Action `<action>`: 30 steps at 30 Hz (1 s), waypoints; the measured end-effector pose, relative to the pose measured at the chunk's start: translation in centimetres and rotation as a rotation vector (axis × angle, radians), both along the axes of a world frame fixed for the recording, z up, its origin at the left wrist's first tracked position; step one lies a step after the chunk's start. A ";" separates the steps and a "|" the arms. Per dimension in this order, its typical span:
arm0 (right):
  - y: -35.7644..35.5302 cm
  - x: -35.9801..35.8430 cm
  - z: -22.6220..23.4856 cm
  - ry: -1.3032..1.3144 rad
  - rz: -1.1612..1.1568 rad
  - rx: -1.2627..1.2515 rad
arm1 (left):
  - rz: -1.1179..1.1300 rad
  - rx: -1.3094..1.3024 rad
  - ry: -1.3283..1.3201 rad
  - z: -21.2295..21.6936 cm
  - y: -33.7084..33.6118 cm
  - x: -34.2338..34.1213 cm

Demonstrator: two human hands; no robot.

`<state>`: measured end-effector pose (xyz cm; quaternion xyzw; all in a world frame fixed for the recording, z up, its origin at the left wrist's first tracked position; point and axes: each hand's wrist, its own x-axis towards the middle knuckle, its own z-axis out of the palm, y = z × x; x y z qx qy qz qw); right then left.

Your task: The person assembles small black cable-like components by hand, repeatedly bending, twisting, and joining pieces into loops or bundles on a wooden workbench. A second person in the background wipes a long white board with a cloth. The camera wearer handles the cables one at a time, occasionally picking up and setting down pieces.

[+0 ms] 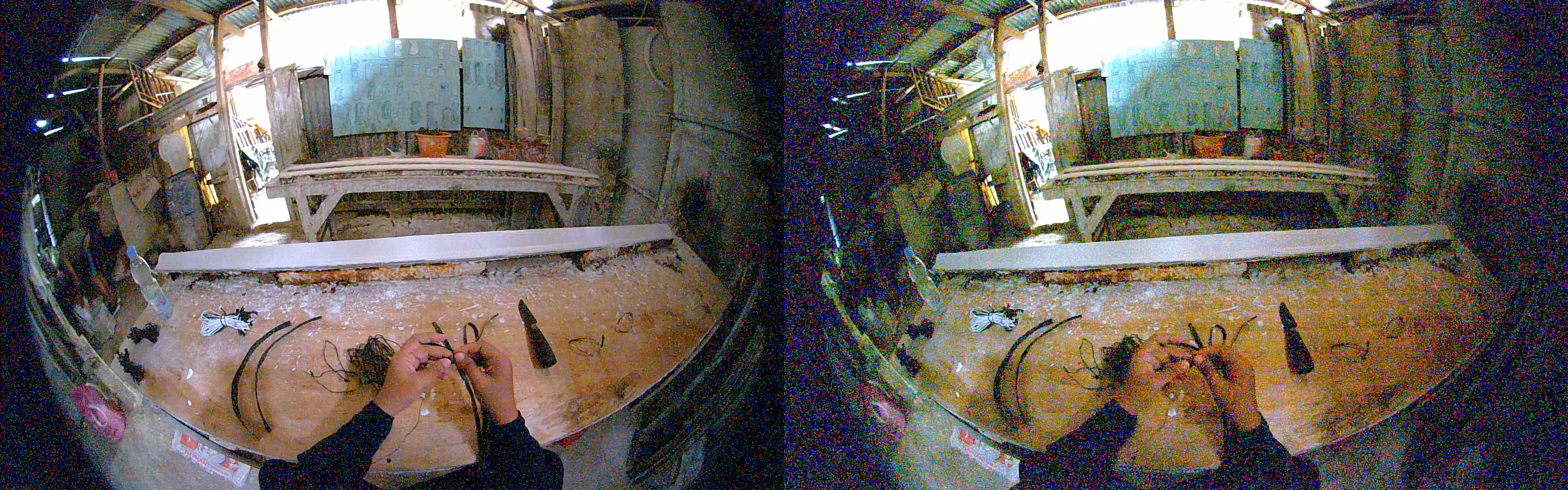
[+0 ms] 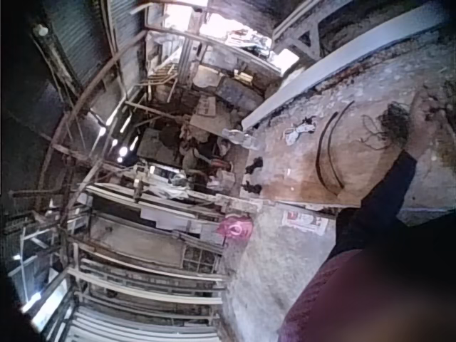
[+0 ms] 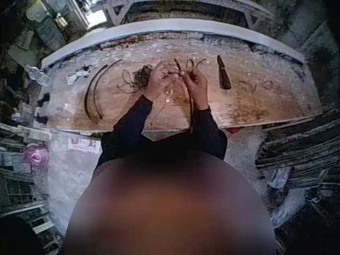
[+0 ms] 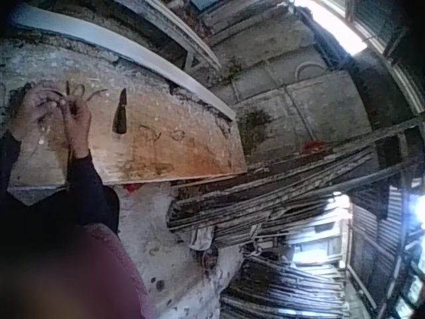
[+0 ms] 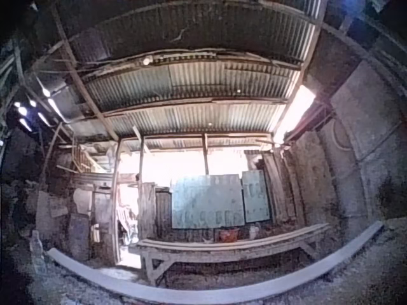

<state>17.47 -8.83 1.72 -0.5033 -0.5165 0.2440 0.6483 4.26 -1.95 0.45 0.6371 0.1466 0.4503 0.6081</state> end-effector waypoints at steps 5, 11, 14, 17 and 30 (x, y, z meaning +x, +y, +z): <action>-0.3 -0.4 0.8 -0.164 -0.114 0.039 | 0.029 0.043 0.010 -0.2 0.1 0.1; -0.6 -0.6 1.1 -0.193 -0.125 0.077 | -0.005 -0.065 -0.047 0.0 0.2 0.1; -0.5 -0.7 1.0 -0.166 -0.117 0.086 | 0.007 -0.044 -0.036 0.1 0.2 0.1; -0.5 -0.7 0.9 -0.138 -0.119 0.058 | 0.049 -0.006 -0.029 0.2 0.1 0.1; -0.4 -0.9 0.9 -0.160 -0.148 0.062 | 0.437 0.496 0.167 -0.2 -1.3 0.4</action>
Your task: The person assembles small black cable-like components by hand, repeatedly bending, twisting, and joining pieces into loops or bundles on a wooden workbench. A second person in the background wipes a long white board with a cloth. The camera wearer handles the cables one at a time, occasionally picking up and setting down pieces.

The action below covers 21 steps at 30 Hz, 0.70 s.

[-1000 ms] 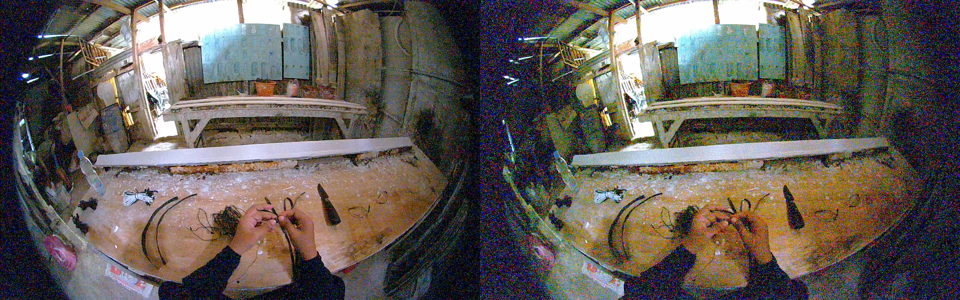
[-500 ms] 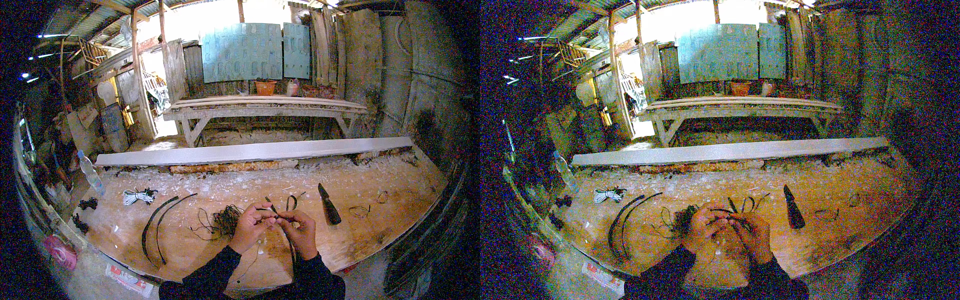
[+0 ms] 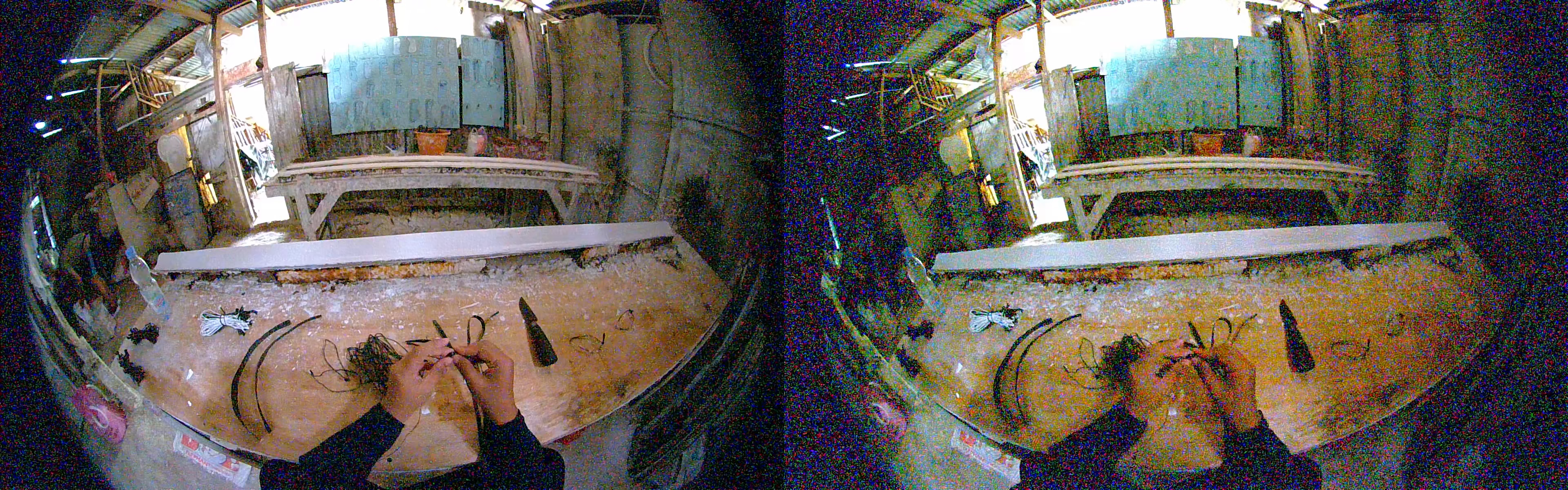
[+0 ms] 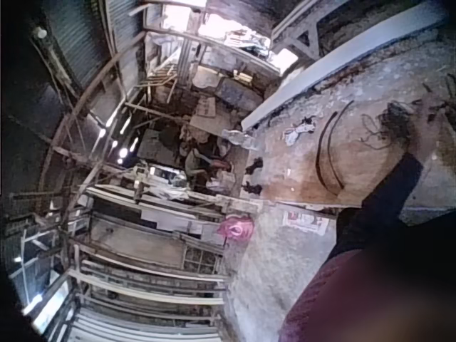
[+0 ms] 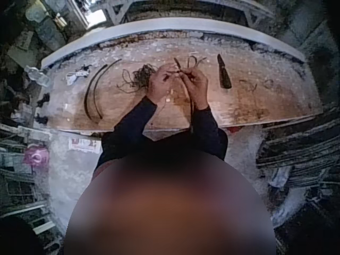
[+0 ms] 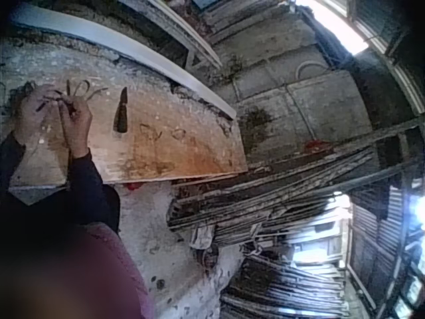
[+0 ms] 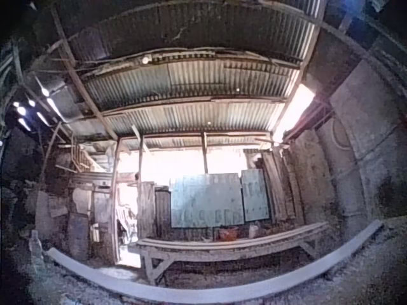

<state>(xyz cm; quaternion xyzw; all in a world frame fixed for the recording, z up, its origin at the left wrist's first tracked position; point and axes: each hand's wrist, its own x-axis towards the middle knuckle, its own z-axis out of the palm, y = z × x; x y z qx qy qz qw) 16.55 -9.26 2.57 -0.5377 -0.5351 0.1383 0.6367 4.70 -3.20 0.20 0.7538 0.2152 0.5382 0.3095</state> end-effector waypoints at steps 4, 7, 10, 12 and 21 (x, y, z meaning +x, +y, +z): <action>-0.1 0.1 0.0 -0.032 0.014 0.008 | -0.012 0.054 -0.032 -0.1 -0.1 0.0; 0.0 0.1 0.0 -0.038 0.022 0.019 | -0.011 0.047 -0.024 -0.1 -0.1 0.0; 0.0 0.2 -0.1 -0.040 0.040 0.035 | -0.002 0.068 -0.033 -0.1 -0.2 0.0; 0.0 0.3 -0.2 -0.061 0.029 0.033 | 0.002 0.068 -0.028 0.0 -0.3 0.1; 0.2 0.3 -0.4 -0.142 0.024 0.039 | -0.040 -0.072 -0.007 -0.2 -0.3 -0.1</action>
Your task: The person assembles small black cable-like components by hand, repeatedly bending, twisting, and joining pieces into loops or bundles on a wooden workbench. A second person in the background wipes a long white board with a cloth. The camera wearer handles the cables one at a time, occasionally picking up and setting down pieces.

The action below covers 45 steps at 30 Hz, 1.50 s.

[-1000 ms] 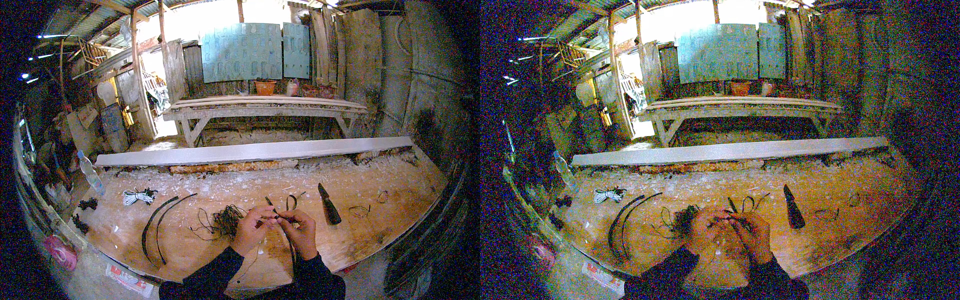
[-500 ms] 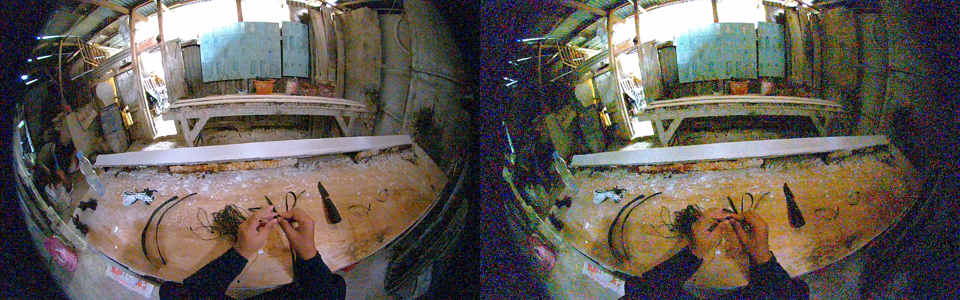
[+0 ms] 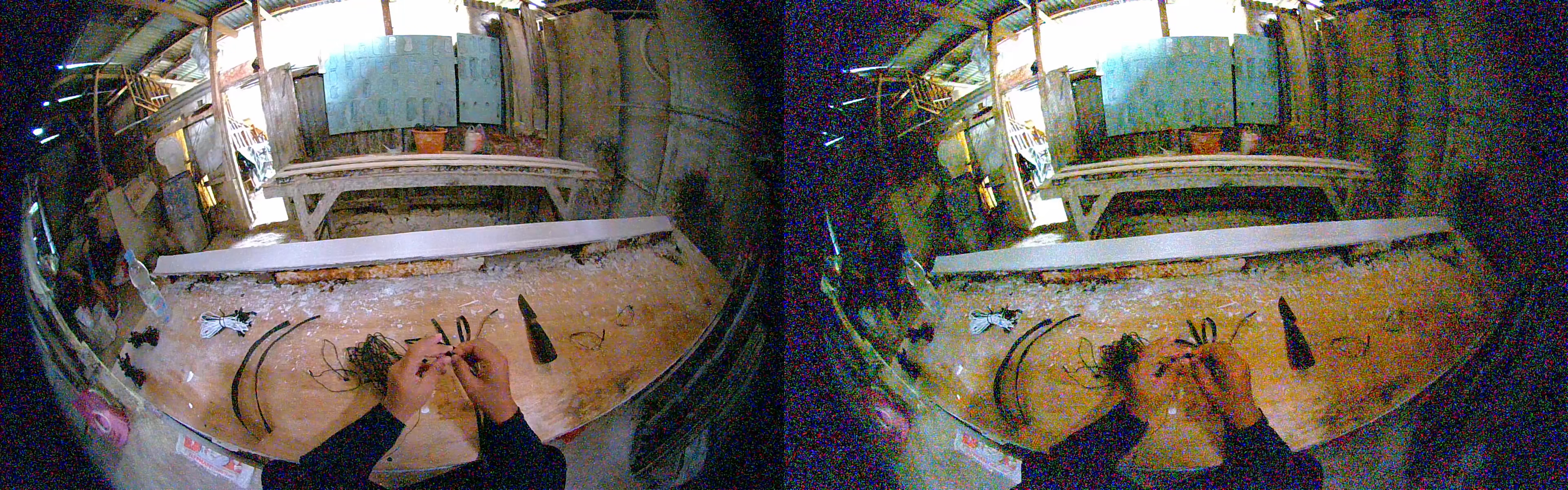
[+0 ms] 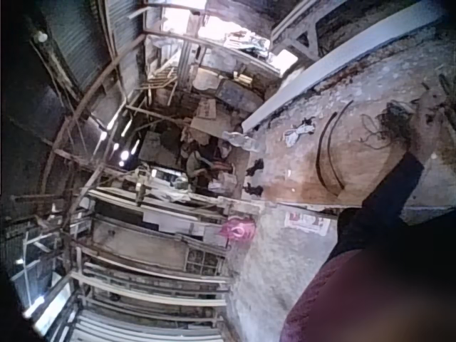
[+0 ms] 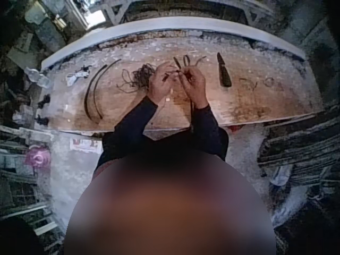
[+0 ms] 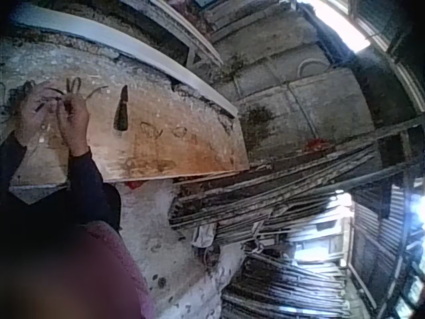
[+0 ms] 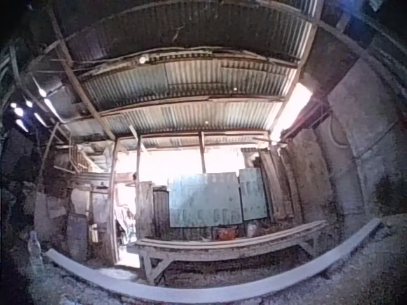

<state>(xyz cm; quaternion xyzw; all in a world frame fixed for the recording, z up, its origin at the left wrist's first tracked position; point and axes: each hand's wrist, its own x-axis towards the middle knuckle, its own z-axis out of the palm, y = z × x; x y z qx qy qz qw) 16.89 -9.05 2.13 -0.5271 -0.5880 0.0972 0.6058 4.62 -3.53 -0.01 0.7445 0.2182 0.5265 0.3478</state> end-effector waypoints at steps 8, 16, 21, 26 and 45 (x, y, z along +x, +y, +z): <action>0.1 0.0 -0.4 0.156 0.128 -0.057 | -0.067 -0.038 -0.077 0.1 0.3 0.3; 0.1 0.3 -0.8 0.152 0.192 -0.099 | -0.112 -0.170 -0.063 0.5 -0.3 0.1; 0.1 0.3 -1.0 0.373 0.346 -0.118 | -0.122 -0.159 -0.110 0.4 -0.3 0.3; -0.1 0.4 -0.9 0.519 0.453 -0.155 | -0.120 -0.128 -0.134 0.5 -0.2 0.4; -0.4 -0.1 0.1 0.549 0.348 -0.215 | -0.183 -0.330 -0.171 -0.8 0.8 0.5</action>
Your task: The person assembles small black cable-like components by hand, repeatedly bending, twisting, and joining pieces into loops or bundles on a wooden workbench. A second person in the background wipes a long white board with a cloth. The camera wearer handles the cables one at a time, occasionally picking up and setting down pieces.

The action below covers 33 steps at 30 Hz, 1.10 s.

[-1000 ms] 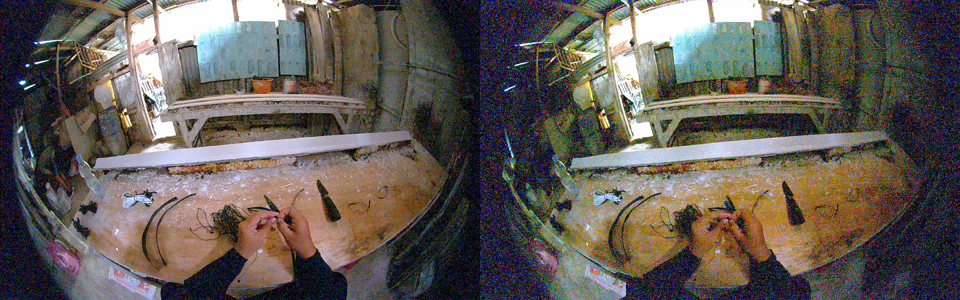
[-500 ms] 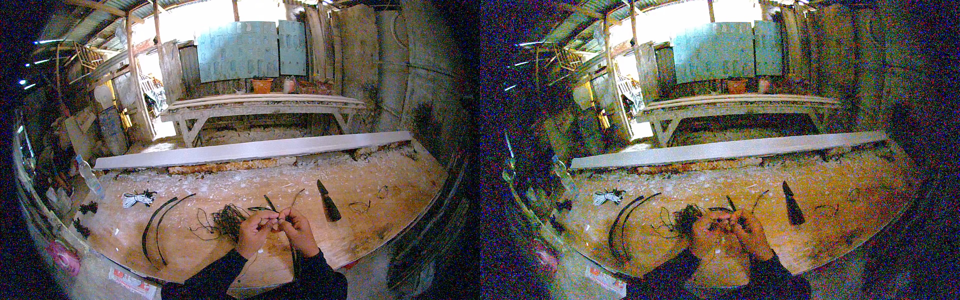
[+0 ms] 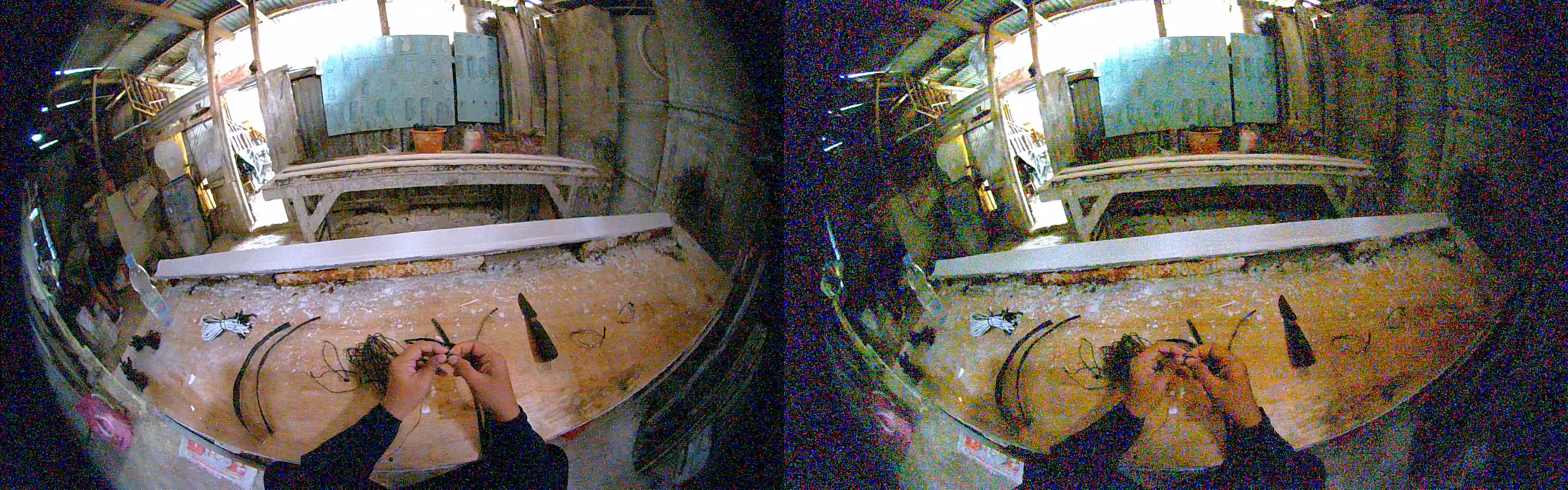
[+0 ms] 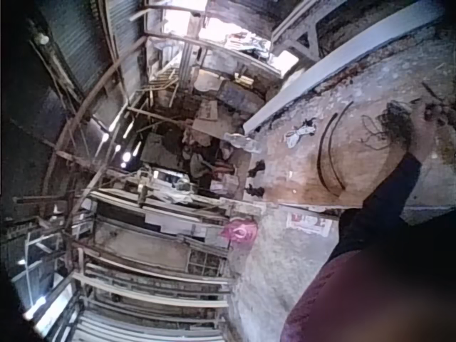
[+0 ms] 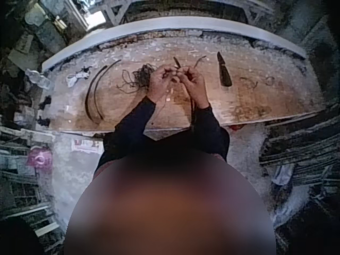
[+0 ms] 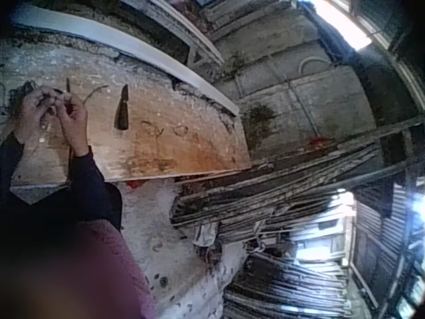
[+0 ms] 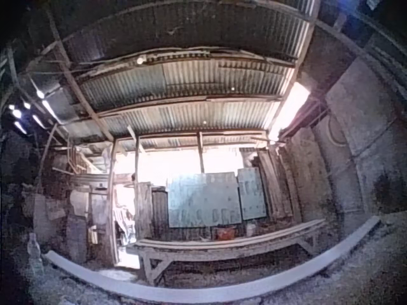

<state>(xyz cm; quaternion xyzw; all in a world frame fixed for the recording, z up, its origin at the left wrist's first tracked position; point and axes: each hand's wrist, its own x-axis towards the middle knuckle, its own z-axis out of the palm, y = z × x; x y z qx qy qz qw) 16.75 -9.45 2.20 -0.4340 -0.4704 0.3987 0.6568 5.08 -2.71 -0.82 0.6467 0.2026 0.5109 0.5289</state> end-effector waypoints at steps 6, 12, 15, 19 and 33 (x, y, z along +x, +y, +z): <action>0.1 0.2 0.0 -0.035 0.000 -0.015 | 0.083 0.136 0.106 0.0 0.4 -0.4; 0.1 1.3 0.0 0.107 0.182 -0.110 | 0.011 0.116 0.070 -0.4 0.4 -0.1; 0.0 1.5 -0.1 0.214 0.244 -0.140 | 0.024 0.188 0.033 -0.3 0.3 0.0; 0.0 1.5 0.0 0.211 0.232 -0.220 | 0.053 0.178 0.066 0.1 0.0 -0.2; 0.2 0.8 -0.1 0.042 0.030 -0.061 | 0.151 0.095 0.052 0.3 -0.4 0.1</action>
